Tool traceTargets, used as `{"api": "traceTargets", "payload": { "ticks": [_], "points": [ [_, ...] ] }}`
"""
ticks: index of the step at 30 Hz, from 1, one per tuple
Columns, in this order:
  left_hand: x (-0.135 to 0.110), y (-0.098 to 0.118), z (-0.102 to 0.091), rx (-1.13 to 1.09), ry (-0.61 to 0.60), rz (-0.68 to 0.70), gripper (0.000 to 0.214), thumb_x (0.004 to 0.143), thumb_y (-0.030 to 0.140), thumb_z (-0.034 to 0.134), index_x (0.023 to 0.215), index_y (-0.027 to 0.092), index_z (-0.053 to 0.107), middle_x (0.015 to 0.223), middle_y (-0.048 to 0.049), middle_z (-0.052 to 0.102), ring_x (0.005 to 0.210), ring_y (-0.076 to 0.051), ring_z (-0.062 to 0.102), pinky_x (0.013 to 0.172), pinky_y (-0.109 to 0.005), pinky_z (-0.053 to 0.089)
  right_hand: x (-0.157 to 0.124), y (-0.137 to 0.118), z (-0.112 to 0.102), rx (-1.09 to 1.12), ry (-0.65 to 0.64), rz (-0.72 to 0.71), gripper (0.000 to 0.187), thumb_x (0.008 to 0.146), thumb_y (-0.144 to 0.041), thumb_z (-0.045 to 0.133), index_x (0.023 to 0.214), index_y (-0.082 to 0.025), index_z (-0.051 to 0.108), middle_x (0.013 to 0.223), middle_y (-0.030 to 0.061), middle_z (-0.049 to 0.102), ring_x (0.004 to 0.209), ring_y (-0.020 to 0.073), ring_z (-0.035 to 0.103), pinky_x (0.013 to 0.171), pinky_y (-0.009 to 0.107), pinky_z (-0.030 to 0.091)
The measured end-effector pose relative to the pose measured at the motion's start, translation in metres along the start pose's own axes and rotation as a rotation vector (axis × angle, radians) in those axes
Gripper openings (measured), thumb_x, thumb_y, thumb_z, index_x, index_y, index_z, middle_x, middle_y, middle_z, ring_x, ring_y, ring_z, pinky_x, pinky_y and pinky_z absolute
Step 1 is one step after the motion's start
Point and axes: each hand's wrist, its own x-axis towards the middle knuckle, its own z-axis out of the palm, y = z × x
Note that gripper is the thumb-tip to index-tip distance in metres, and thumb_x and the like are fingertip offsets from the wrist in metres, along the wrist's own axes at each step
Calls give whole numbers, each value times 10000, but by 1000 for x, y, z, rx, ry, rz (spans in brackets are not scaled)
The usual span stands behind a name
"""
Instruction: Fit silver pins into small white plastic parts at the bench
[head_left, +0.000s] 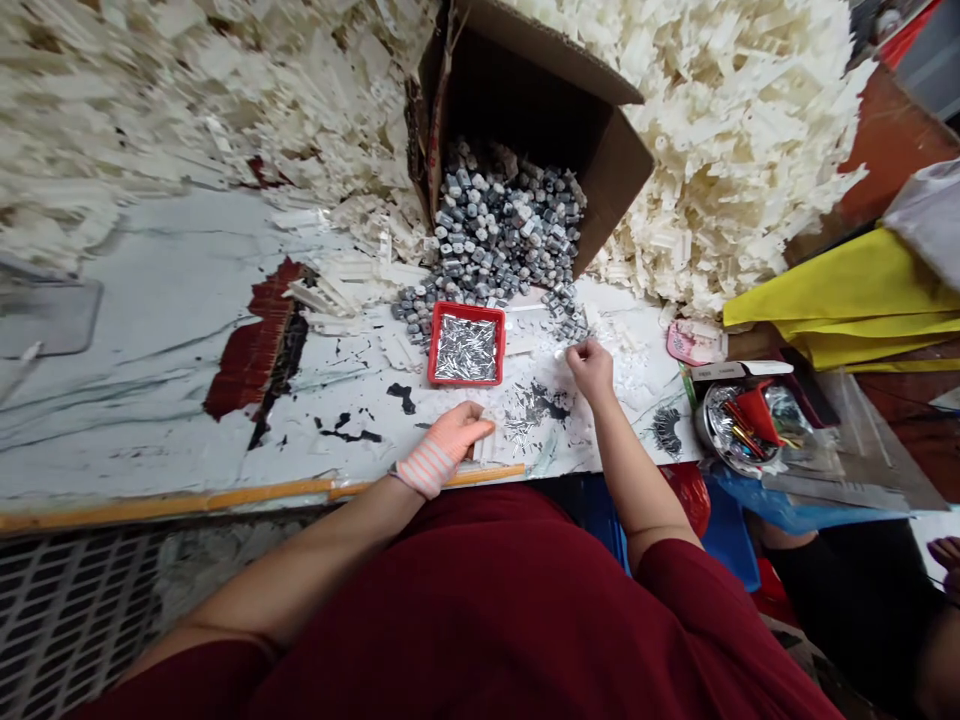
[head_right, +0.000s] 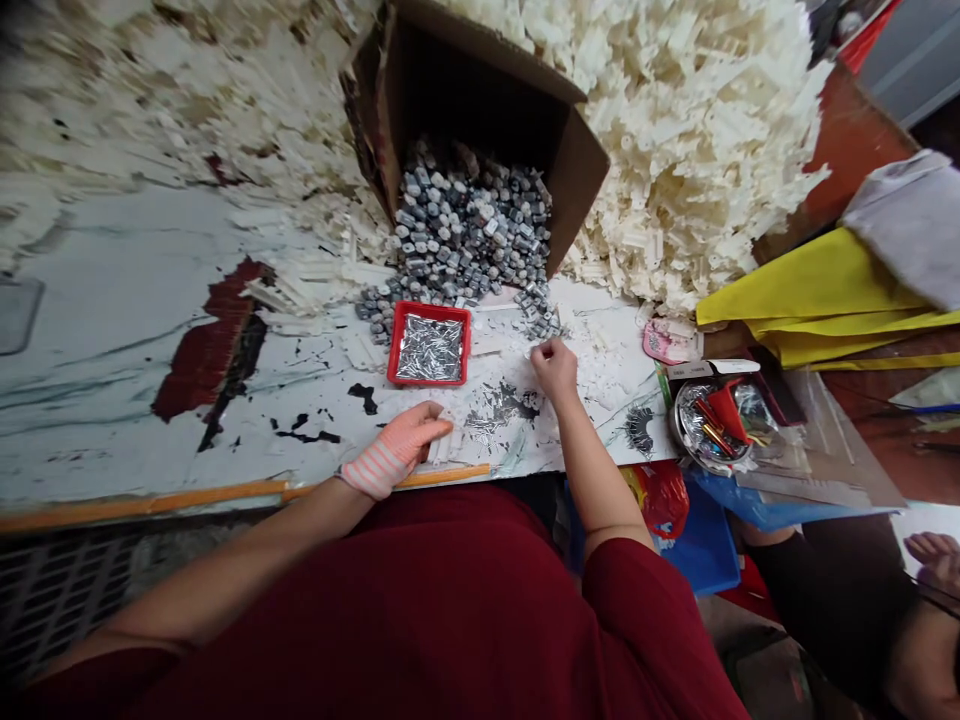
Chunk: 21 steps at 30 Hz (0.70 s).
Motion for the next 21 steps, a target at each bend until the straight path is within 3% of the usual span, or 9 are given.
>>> {"api": "traceTargets", "payload": {
  "ticks": [4,7,10,13,17,19,21],
  "points": [
    [1,6,3,45,22,6,210,656,281,634,814,158,572,509,69,445,380,-81,362,343,-201,268,-51,-33,16,363,-312,-328,146,811,-309,546,758,-185,604,828,40,673,780,152,617,742,287,493],
    [-2,11,4,22,31,4,233,661,274,632,854,144,608,546,51,492,406,-88,391,358,-207,312,-74,-48,21,304,-372,-557,140,837,-298,553,770,-199,626,886,68,674,857,166,619,805,316,492],
    [-8,16,2,39,34,-7,238,663,276,629,856,138,633,585,35,528,428,-91,404,376,-212,340,-81,-52,23,171,-366,-662,152,859,-298,554,787,-208,653,942,100,674,905,191,609,832,348,484],
    [-11,19,-2,99,18,16,257,675,279,610,886,144,665,623,18,567,447,-100,417,388,-217,337,-82,-51,24,187,-374,-631,148,864,-309,569,830,-214,678,944,93,678,919,192,613,862,353,478],
    [-12,18,-7,173,3,129,270,661,240,627,916,163,671,673,5,620,550,-124,506,480,-215,378,-84,-49,28,365,-375,-326,226,776,-349,676,948,-204,668,927,54,663,863,165,622,768,302,503],
    [-11,15,-7,196,-9,158,224,627,201,641,848,164,630,636,19,596,557,-118,507,500,-207,369,-78,-47,27,415,-489,-214,326,704,-385,734,947,-183,654,885,35,658,802,153,620,685,269,501],
    [-11,11,-7,177,-76,123,192,605,184,636,779,173,554,555,55,511,494,-96,444,465,-196,311,-61,-45,23,413,-725,-226,320,691,-390,741,904,-168,650,821,16,665,756,146,619,669,262,499]
  ]
}}
